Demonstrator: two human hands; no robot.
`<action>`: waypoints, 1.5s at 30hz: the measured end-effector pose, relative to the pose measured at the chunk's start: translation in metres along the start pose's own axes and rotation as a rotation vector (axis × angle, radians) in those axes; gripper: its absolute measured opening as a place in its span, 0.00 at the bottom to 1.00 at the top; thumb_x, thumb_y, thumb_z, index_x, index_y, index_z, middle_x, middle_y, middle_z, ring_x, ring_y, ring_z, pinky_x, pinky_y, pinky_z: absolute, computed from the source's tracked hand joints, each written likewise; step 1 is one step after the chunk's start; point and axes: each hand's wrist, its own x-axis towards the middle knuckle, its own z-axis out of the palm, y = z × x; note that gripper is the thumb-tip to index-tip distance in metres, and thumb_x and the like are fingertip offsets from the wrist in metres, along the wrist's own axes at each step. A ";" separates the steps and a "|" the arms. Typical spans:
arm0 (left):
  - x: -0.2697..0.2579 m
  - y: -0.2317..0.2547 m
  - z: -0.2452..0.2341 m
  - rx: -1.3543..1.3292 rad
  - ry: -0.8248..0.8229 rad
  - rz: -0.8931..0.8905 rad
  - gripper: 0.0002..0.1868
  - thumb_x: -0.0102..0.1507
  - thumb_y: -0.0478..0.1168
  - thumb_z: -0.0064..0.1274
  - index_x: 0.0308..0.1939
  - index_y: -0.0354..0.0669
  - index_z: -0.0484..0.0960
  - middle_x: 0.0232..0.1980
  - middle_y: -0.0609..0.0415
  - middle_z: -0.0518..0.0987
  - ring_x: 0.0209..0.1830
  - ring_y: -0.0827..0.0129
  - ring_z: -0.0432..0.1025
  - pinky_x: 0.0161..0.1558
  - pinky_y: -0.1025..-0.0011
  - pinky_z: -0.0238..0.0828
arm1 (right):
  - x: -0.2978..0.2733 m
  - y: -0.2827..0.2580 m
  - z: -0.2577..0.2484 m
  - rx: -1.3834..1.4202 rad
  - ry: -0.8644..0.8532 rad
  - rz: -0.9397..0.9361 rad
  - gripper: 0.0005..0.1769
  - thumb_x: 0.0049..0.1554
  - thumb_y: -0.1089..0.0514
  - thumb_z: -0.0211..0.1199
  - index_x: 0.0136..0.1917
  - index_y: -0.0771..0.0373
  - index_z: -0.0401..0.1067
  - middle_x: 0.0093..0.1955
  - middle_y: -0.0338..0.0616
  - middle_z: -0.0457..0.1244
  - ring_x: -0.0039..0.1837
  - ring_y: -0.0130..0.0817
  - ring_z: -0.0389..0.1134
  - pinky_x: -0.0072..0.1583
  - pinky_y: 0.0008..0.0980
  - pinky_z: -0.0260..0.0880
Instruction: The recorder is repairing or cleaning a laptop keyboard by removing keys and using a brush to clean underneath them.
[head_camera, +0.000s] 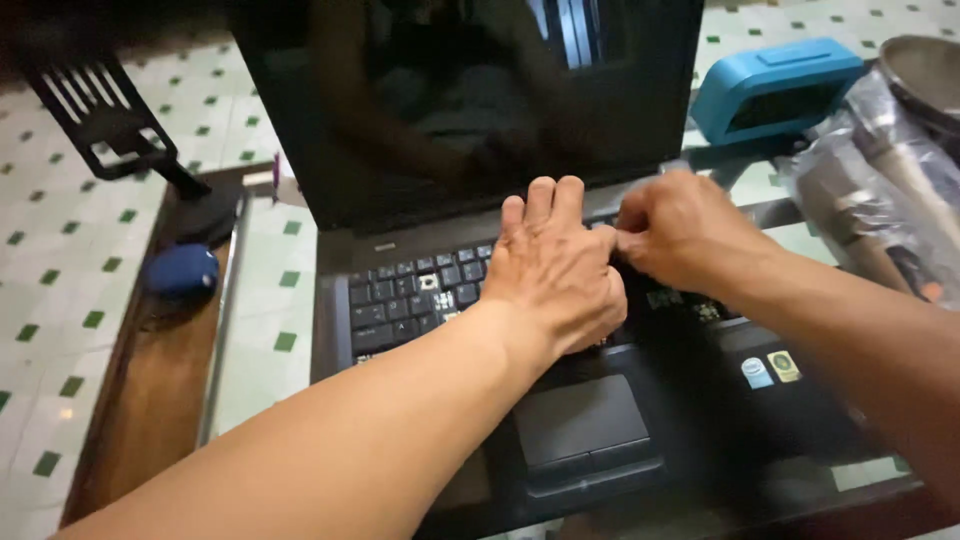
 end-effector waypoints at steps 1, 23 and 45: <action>0.004 0.001 -0.005 0.007 0.010 0.011 0.19 0.49 0.43 0.49 0.41 0.48 0.88 0.53 0.41 0.68 0.59 0.48 0.59 0.60 0.53 0.54 | 0.003 -0.002 -0.001 -0.001 0.017 -0.001 0.12 0.52 0.50 0.71 0.45 0.59 0.83 0.41 0.55 0.72 0.44 0.48 0.74 0.49 0.43 0.74; -0.110 -0.027 -0.022 -0.026 0.432 -0.040 0.20 0.51 0.32 0.52 0.48 0.39 0.82 0.50 0.45 0.75 0.58 0.52 0.68 0.63 0.55 0.58 | 0.011 -0.013 -0.012 0.339 -0.084 0.354 0.17 0.48 0.52 0.78 0.45 0.65 0.82 0.41 0.49 0.71 0.42 0.36 0.68 0.45 0.36 0.69; -0.112 -0.025 -0.023 -0.031 0.416 -0.008 0.14 0.51 0.32 0.52 0.40 0.40 0.83 0.46 0.47 0.77 0.56 0.53 0.70 0.64 0.56 0.58 | -0.010 -0.025 -0.017 0.243 -0.095 0.198 0.12 0.54 0.57 0.72 0.52 0.53 0.85 0.49 0.41 0.74 0.52 0.30 0.74 0.56 0.34 0.74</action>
